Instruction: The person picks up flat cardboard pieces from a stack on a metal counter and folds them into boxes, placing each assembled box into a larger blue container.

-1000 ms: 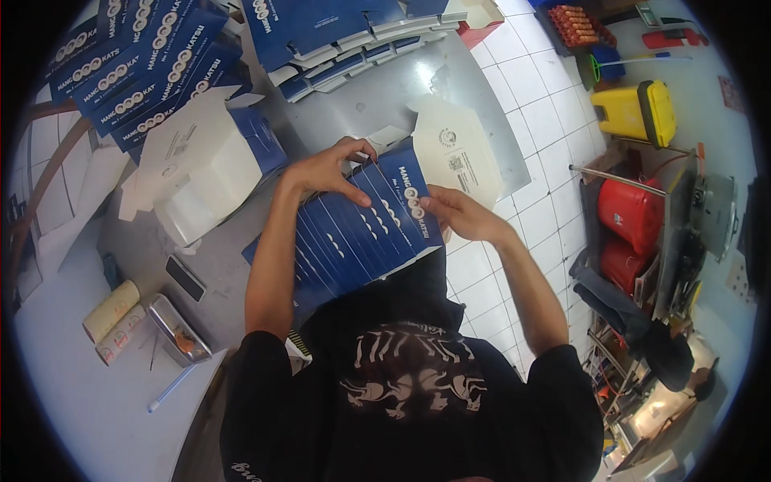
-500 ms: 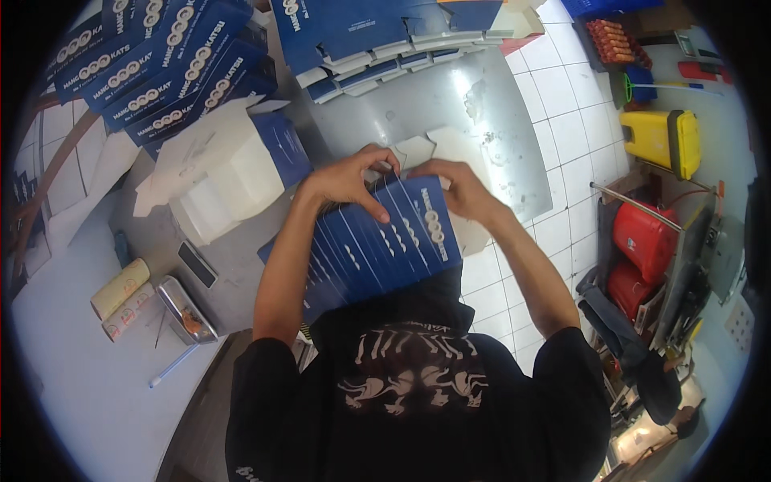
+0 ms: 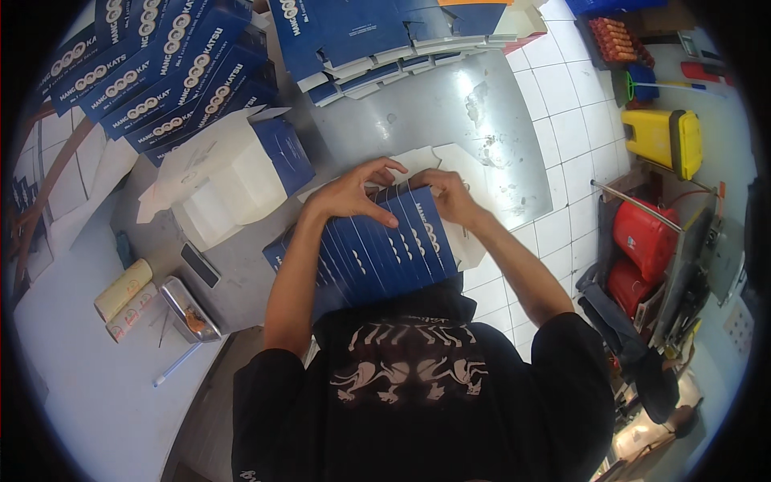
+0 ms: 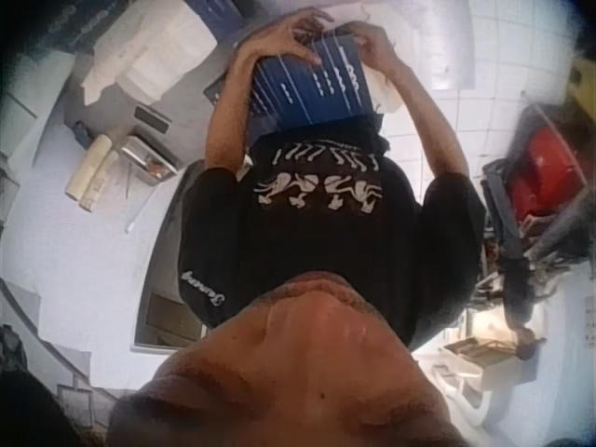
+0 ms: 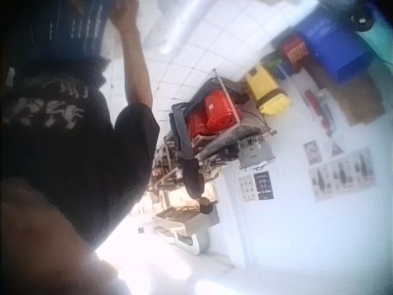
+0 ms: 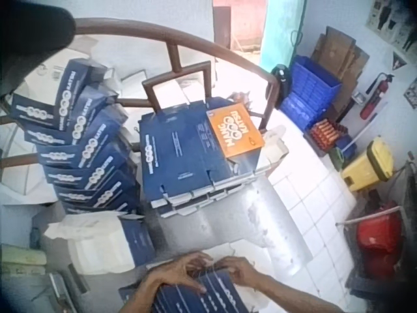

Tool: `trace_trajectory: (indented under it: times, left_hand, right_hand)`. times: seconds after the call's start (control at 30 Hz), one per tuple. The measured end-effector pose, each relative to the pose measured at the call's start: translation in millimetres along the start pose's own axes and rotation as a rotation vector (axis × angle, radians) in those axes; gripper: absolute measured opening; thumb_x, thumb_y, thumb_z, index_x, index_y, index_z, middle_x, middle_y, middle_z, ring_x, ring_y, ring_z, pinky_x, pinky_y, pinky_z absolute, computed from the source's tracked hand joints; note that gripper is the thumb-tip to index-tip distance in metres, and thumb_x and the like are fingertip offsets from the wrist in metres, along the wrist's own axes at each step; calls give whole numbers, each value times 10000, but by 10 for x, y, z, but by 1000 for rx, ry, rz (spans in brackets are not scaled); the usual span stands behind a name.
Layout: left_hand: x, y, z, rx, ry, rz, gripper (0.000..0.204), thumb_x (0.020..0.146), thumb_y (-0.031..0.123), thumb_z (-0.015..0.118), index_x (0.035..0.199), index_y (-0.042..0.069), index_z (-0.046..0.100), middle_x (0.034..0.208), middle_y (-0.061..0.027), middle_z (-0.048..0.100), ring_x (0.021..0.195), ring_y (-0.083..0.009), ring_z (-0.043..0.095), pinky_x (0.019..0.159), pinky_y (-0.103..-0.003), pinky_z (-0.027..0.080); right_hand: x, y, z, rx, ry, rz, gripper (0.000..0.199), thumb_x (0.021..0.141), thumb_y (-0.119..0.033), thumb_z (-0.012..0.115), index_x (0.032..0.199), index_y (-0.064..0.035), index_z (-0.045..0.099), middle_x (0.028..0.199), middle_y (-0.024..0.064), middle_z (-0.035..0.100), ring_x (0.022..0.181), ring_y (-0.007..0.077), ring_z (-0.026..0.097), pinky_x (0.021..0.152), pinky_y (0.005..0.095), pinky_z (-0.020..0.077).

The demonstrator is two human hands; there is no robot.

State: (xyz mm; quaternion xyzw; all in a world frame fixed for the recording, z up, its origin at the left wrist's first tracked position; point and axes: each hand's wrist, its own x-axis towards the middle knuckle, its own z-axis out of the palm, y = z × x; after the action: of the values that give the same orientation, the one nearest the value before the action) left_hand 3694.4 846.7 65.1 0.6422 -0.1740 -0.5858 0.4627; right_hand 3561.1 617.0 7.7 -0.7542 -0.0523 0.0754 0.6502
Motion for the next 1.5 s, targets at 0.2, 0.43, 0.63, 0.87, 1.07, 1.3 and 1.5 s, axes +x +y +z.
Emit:
trace_trajectory:
  times: [0.2, 0.43, 0.63, 0.87, 1.07, 1.3, 1.5]
  left_hand:
    - [41, -137, 80, -32, 33, 35, 840, 559, 233, 1033, 1267, 117, 596, 1205, -125, 627, 1270, -291, 571, 1127, -457, 445]
    - [84, -380, 64, -89, 9, 123, 729, 592, 166, 1027, 1173, 79, 595, 1146, -78, 659, 1135, -236, 627, 1028, -388, 485]
    - [-135, -162, 166, 96, 139, 75, 790, 607, 315, 1019, 1245, 39, 642, 1205, -146, 704, 1213, -297, 647, 1039, -390, 499]
    - [-283, -122, 120, 206, 198, 143, 808, 589, 435, 997, 1242, 45, 725, 1233, -159, 723, 1224, -327, 643, 1054, -413, 492]
    - [-207, -122, 121, 300, 209, 205, 876, 568, 358, 1020, 1307, 72, 646, 1234, -165, 701, 1191, -286, 653, 1023, -379, 520]
    - [160, 185, 67, 245, -191, 105, 1054, 588, 230, 995, 1516, 176, 499, 1535, -199, 496, 1425, -406, 480, 1118, -529, 468]
    - [334, 420, 2, 385, -338, 1, 960, 555, 199, 1004, 1401, 187, 550, 1472, -140, 517, 1427, -402, 483, 1081, -492, 500]
  right_hand:
    - [14, 193, 558, -42, 432, -98, 355, 808, -77, 779, 1114, -20, 609, 998, 116, 635, 950, 277, 645, 907, 341, 516]
    - [62, 234, 368, 20, 59, 76, 425, 860, -123, 737, 1236, -27, 566, 1137, 177, 633, 1089, 301, 640, 996, 385, 493]
    - [807, -1213, -57, -722, 82, -423, 491, 731, 119, 698, 1181, -77, 686, 1202, 142, 641, 1139, 340, 623, 950, 434, 512]
    - [1496, -2066, 774, -1301, -313, -737, 317, 832, -58, 679, 1130, -144, 746, 1462, 121, 525, 1338, 332, 511, 1117, 470, 381]
    - [398, -2472, -131, -868, -356, -538, 299, 793, -14, 751, 1080, -89, 718, 1172, 109, 706, 1213, 288, 619, 1112, 504, 415]
    - [-1272, -793, -507, -353, 122, 10, 307, 903, 109, 662, 1167, -36, 719, 1048, 176, 737, 939, 336, 720, 815, 387, 571]
    - [-1588, -509, -190, -56, 60, 225, 289, 954, 76, 641, 1210, -34, 719, 1079, 158, 758, 984, 240, 719, 888, 369, 557]
